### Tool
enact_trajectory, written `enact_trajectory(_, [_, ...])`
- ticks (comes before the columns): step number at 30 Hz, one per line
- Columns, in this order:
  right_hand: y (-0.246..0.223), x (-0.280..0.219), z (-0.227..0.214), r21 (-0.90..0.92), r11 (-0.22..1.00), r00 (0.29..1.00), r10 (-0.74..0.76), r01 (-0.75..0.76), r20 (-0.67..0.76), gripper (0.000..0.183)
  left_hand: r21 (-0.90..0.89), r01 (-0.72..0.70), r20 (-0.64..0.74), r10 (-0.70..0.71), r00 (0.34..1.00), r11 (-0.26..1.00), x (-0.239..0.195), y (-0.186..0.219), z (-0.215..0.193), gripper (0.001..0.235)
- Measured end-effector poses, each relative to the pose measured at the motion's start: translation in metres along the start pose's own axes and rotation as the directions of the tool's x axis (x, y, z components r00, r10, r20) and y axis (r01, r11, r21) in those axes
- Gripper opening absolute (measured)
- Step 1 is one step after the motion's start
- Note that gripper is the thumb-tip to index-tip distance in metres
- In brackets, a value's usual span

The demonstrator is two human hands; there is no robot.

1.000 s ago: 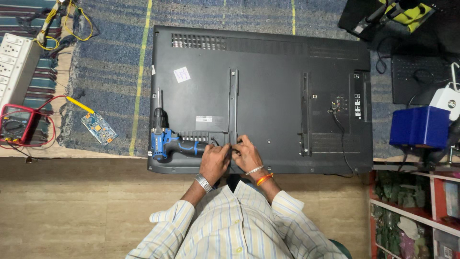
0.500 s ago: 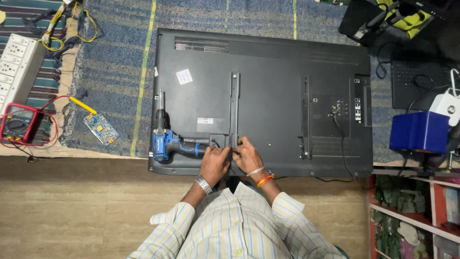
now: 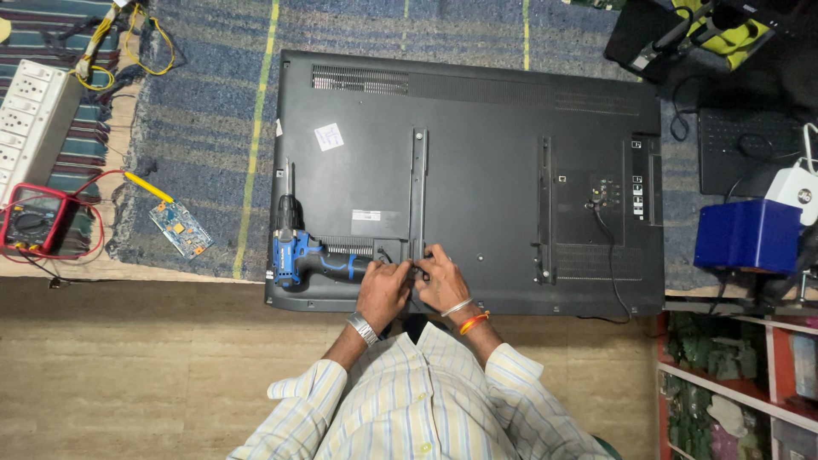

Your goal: The person uses a cordless drill to attach two metal mounting brackets to the back of a flat-screen TV. They position the brackets, insert screws, and tighten them with the drill.

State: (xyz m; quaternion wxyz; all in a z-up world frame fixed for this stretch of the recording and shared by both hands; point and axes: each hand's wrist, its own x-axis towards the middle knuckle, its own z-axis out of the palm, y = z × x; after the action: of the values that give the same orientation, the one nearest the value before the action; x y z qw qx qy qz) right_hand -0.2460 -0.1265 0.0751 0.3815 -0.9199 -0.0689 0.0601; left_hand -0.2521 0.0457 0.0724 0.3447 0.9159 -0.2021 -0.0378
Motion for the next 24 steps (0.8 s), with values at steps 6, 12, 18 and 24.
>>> enact_trajectory(6, [0.0031,-0.0008,0.0019,-0.041,0.996,0.997,-0.075,0.074,-0.03,0.022,-0.008,-0.001,-0.003,0.001,1.0,1.0,-0.0009,-0.0011,0.0012,0.044])
enact_trajectory(12, [0.0017,0.0006,0.0012,-0.004,1.0,1.0,-0.021,0.021,-0.012,0.023,-0.002,-0.01,-0.007,0.01,1.0,1.0,-0.0012,-0.0023,0.0023,0.041])
enact_trajectory(18, [0.0035,0.0002,0.0,-0.041,0.997,0.998,-0.06,0.06,-0.003,0.026,-0.003,-0.014,-0.009,0.014,1.0,1.0,-0.0017,-0.0017,0.0014,0.043])
enact_trajectory(24, [0.0076,-0.0001,0.0031,-0.073,0.995,0.998,-0.067,0.068,0.022,0.028,-0.011,-0.004,0.0,0.004,1.0,1.0,-0.0014,-0.0013,-0.0003,0.04])
